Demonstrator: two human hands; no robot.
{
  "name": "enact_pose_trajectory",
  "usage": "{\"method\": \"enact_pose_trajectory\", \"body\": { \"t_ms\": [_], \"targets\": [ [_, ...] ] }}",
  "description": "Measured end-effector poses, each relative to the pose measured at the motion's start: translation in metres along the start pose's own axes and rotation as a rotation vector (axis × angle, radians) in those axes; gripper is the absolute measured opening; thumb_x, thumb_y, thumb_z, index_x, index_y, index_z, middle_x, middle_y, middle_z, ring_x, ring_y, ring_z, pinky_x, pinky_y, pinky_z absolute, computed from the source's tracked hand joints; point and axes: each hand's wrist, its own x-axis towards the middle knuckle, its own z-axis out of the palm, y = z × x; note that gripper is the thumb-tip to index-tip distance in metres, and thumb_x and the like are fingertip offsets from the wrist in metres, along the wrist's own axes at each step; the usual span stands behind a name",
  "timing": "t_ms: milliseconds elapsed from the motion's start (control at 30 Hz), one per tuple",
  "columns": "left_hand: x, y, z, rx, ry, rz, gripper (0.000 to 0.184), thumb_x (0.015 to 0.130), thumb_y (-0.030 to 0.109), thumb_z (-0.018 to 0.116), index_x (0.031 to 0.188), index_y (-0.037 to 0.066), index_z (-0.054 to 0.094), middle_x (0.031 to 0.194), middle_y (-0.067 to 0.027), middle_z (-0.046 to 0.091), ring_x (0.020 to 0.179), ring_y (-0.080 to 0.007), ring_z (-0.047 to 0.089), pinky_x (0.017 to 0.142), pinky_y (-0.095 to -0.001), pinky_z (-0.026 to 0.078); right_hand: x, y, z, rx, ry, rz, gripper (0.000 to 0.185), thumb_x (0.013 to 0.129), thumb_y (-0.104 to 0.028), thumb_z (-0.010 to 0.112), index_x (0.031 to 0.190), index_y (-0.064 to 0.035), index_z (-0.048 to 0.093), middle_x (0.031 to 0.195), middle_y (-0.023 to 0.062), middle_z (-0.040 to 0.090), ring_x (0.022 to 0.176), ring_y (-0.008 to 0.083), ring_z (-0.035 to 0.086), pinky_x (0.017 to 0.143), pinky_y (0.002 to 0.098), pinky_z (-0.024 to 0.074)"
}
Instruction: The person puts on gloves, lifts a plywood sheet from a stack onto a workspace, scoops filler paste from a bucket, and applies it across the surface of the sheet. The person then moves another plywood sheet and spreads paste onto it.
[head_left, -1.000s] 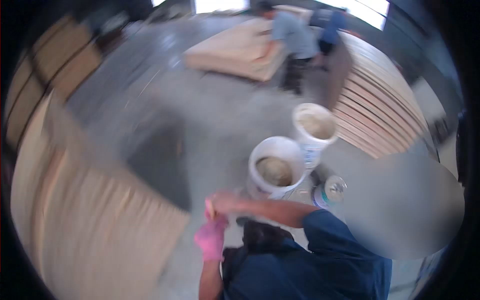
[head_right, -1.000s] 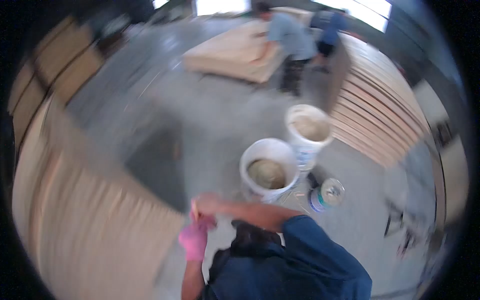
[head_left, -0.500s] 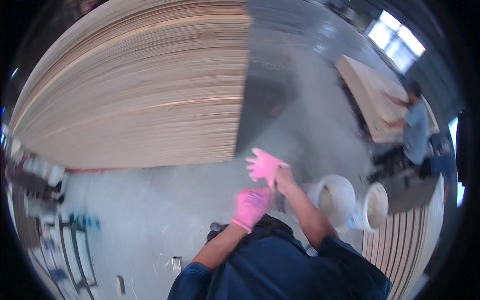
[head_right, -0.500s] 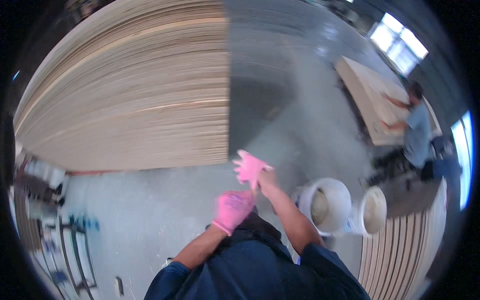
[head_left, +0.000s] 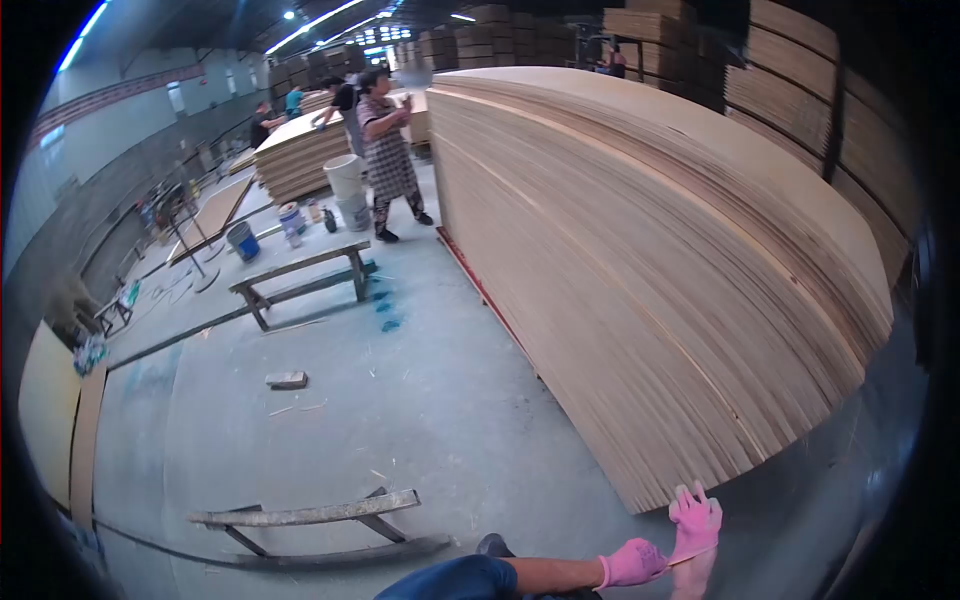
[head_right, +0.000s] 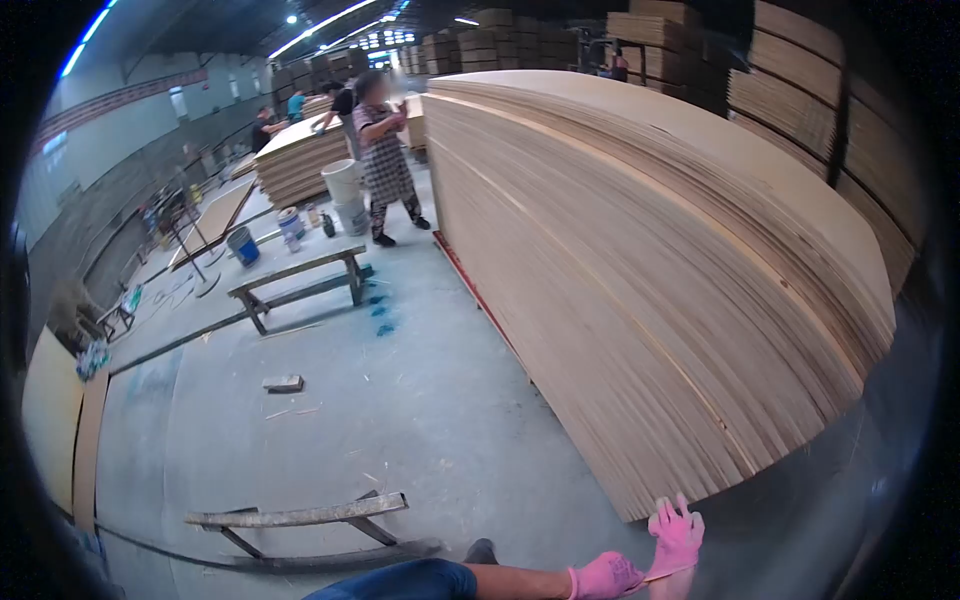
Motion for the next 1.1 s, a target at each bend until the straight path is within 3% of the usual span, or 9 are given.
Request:
{"method": "enact_pose_trajectory", "body": {
  "t_ms": [133,267,367,400,567,633,667,967,1100],
  "targets": [
    [0.005,0.015,-0.036,-0.050,0.006,0.016,0.043,0.100,0.035,0.046,0.071,0.007,0.059,0.066,-0.0161,0.060,0.064,-0.0370,0.060,0.060,-0.0462,0.046,0.005,-0.010,0.091,-0.442,0.006,-0.103,0.072,0.094,-0.056,0.049,0.147,-0.0081,0.043,0.152,0.0120,0.041,0.136,0.0270,0.042,0.105,0.0443,0.0399],
    [0.004,0.014,-0.043,-0.058,0.102,0.121,0.043,0.099,0.036,0.047,0.070,0.006,0.059,0.066,-0.0170,0.059,0.066,-0.0381,0.060,0.063,-0.0459,0.045,0.002,-0.008,0.118,-0.070,0.197,0.364,0.088,0.085,-0.073,0.049,0.146,-0.0107,0.042,0.153,0.0093,0.038,0.133,0.0337,0.043,0.100,0.0591,0.0366],
    [-0.011,0.035,-0.110,-0.101,0.155,-0.018,0.038,0.096,0.029,0.050,0.129,0.013,0.059,0.077,-0.0119,0.067,0.061,-0.0264,0.064,0.056,-0.0409,0.050,0.018,0.020,0.053,-0.201,0.350,0.296,0.088,0.084,-0.073,0.049,0.145,-0.0087,0.043,0.147,0.0111,0.042,0.115,0.0338,0.051,0.091,0.0550,0.0425],
    [-0.013,0.030,-0.104,-0.122,0.157,0.009,0.042,0.096,0.030,0.050,0.133,0.012,0.057,0.078,-0.0137,0.066,0.061,-0.0266,0.064,0.058,-0.0417,0.050,0.005,0.031,0.096,-0.183,0.443,0.309,0.088,0.085,-0.070,0.049,0.144,-0.0057,0.042,0.138,0.0117,0.044,0.090,0.0296,0.050,0.081,0.0495,0.0464],
    [-0.023,-0.006,-0.055,-0.019,-0.290,0.013,0.062,0.100,0.036,0.046,0.154,0.010,0.030,0.096,-0.0202,0.067,0.073,-0.0266,0.067,0.063,-0.0438,0.051,-0.013,0.038,0.122,-0.111,0.251,0.260,0.078,0.092,-0.059,0.047,0.145,-0.0031,0.038,0.142,0.0154,0.044,0.098,0.0293,0.055,0.084,0.0471,0.0493],
    [-0.027,-0.010,-0.052,-0.080,-0.057,0.018,0.029,0.099,0.036,0.047,0.098,0.007,0.049,0.076,-0.0182,0.061,0.070,-0.0343,0.062,0.063,-0.0454,0.047,-0.014,0.043,0.127,-0.470,0.160,-0.010,0.064,0.097,-0.044,0.047,0.146,-0.0026,0.037,0.146,0.0175,0.043,0.112,0.0298,0.056,0.093,0.0453,0.0488],
    [-0.028,-0.011,-0.051,-0.110,0.059,0.023,0.043,0.099,0.036,0.048,0.070,0.006,0.059,0.066,-0.0172,0.059,0.068,-0.0381,0.060,0.063,-0.0462,0.046,-0.013,0.041,0.128,-0.614,0.158,-0.162,0.063,0.098,-0.043,0.047,0.145,-0.0025,0.038,0.146,0.0174,0.043,0.114,0.0294,0.055,0.095,0.0454,0.0477],
    [-0.016,-0.007,-0.070,-0.104,0.078,-0.007,0.044,0.099,0.036,0.048,0.070,0.005,0.058,0.067,-0.0162,0.059,0.069,-0.0385,0.059,0.063,-0.0470,0.046,0.005,0.016,0.111,-0.457,0.069,-0.336,0.051,0.100,-0.038,0.048,0.135,-0.0010,0.047,0.149,0.0162,0.043,0.130,0.0252,0.046,0.108,0.0462,0.0383],
    [-0.012,-0.001,-0.064,-0.182,0.070,0.021,0.042,0.099,0.036,0.048,0.071,0.006,0.059,0.067,-0.0169,0.059,0.070,-0.0381,0.060,0.064,-0.0471,0.046,0.024,-0.001,0.067,0.002,-0.604,0.035,0.051,0.100,-0.040,0.048,0.132,-0.0002,0.050,0.151,0.0156,0.042,0.137,0.0243,0.042,0.113,0.0442,0.0354]
  ]
}}
